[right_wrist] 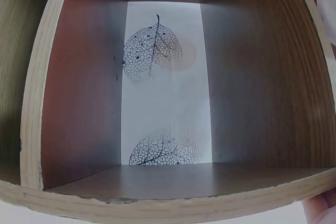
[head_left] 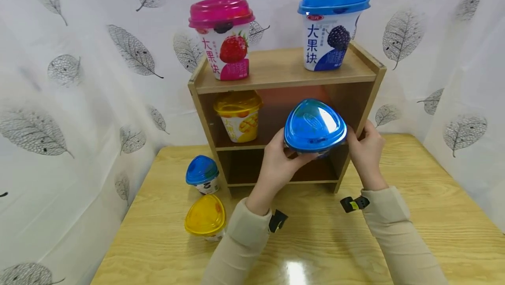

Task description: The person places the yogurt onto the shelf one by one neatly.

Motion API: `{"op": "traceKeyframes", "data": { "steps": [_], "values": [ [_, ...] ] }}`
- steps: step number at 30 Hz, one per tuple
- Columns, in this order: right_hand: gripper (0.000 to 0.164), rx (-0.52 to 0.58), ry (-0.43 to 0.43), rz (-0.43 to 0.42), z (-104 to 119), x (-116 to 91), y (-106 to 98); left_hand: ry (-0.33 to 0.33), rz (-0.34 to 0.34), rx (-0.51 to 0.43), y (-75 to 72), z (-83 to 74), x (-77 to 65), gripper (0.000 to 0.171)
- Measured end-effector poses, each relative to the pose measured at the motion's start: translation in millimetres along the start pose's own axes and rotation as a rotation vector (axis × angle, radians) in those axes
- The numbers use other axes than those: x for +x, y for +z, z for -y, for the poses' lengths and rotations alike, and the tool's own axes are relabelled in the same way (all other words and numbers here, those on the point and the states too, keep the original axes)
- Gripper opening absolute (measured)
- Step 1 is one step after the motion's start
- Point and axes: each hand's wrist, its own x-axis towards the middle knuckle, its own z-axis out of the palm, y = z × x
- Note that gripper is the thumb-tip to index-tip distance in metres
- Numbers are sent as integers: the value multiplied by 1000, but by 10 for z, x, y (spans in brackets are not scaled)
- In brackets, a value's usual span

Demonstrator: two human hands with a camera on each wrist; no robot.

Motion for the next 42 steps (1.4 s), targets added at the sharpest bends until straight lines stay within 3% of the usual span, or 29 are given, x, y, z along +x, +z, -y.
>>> {"op": "traceKeyframes", "data": {
  "steps": [5, 10, 17, 26, 36, 42],
  "values": [
    [25, -3, -15, -19, -3, 13, 14, 59, -43, 103, 38, 36, 117, 59],
    [22, -16, -55, -46, -27, 18, 21, 22, -78, 189, 64, 71, 210, 59],
    [20, 6, -94, -60, -39, 26, 20, -32, -101, 238, 125, 56, 295, 53],
    [21, 16, -79, -62, -13, 21, 17, 4, -176, 365, 208, 84, 431, 50],
    [23, 23, -53, -58, 4, 22, 24, 23, -220, 382, 280, 183, 562, 50],
    [25, 30, -39, -39, -3, 9, 22, 61, -236, 407, 269, 198, 533, 49]
  ]
}}
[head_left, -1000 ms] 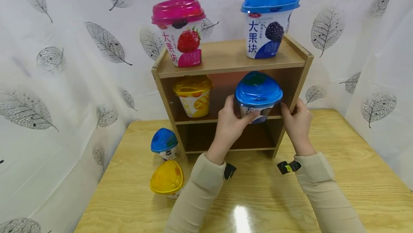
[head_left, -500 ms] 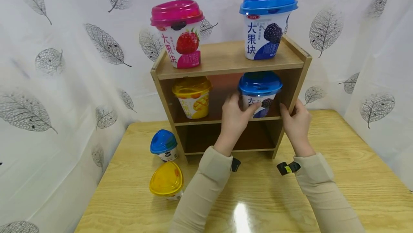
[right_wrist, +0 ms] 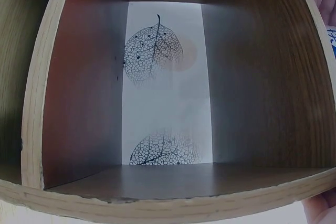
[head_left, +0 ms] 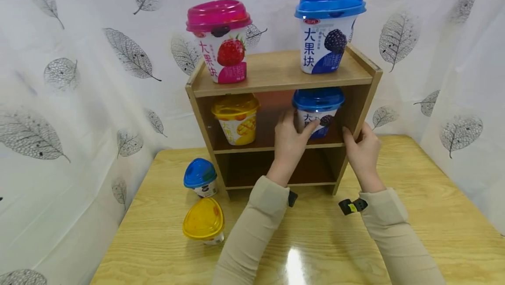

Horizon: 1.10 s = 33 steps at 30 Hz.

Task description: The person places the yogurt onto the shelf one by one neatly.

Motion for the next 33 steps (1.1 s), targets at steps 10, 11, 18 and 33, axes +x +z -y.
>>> {"op": "traceKeyframes", "data": {
  "steps": [10, 11, 18, 33],
  "values": [
    [24, -7, -3, -12, 15, -12, 25, 197, -13, 229, -380, 41, -522, 51],
    [24, -6, -9, -14, 14, -7, 28, 197, 3, 260, -438, 46, -590, 50],
    [26, 11, -7, -14, 5, 5, 16, 130, 49, 426, -832, 240, -1064, 39],
    [27, -23, 27, -9, -21, 11, 25, -445, 25, 872, -1706, 750, -1560, 67]
  ]
}}
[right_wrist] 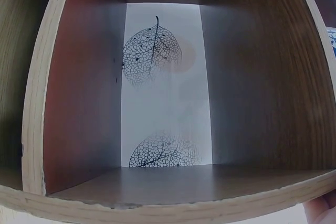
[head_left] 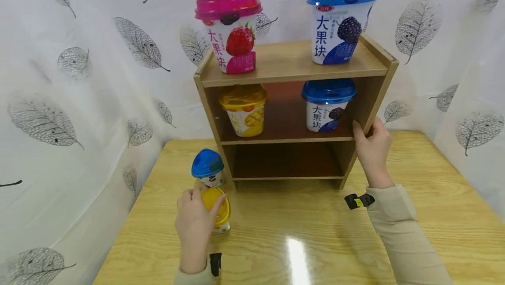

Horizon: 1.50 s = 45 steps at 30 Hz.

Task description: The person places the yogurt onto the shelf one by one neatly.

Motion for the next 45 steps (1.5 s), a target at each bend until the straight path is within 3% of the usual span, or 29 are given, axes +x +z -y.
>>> {"op": "traceKeyframes", "data": {
  "steps": [3, 8, 16, 22, 38, 42, 45],
  "values": [
    [28, 0, 9, 1, 6, 2, -8, -24, 56, 32, 48, 78, 7, 77],
    [27, 15, 0, 0, 20, 0, -23, 14, 111, 17, 171, 130, -2, 89],
    [28, 28, 0, 3, 21, -8, -21, 89, 121, -32, 218, 155, -19, 66],
    [28, 32, -8, 7, 36, -2, -26, 146, 151, -41, 225, 146, -31, 62],
    [28, 37, -14, 1, 28, -17, -20, 273, 7, -154, 351, 95, -86, 41],
    [28, 32, -17, 0, 26, -13, -17, 278, -12, -167, 345, 82, -99, 39],
    [28, 28, -21, -3, 13, -6, -6, 250, -50, -124, 315, 45, -115, 41]
  ]
}}
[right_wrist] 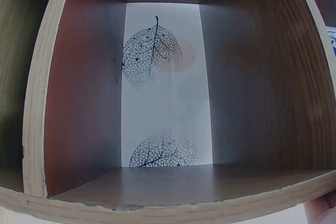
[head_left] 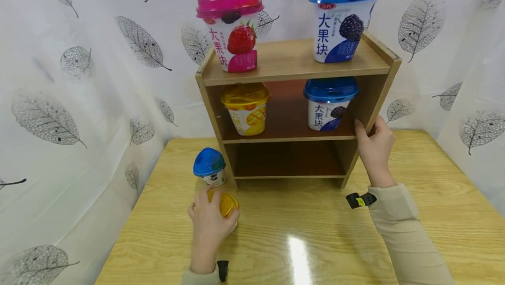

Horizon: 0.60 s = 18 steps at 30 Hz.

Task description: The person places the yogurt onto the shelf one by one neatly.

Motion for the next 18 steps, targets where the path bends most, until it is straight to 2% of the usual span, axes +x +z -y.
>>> {"op": "traceKeyframes", "data": {
  "steps": [3, 8, 12, 18],
  "values": [
    [28, 0, -2, -3, -1, 0, 1, -68, -3, 80, -36, -61, 5, 51],
    [27, 1, 1, 1, -1, -4, 3, -175, 84, 176, -52, -111, -3, 64],
    [27, -1, 5, -1, -11, -4, 8, -170, 102, 188, -5, -91, -22, 62],
    [29, -8, 16, 4, -6, -3, 2, -107, 84, 115, 22, -59, -19, 46]
  ]
}}
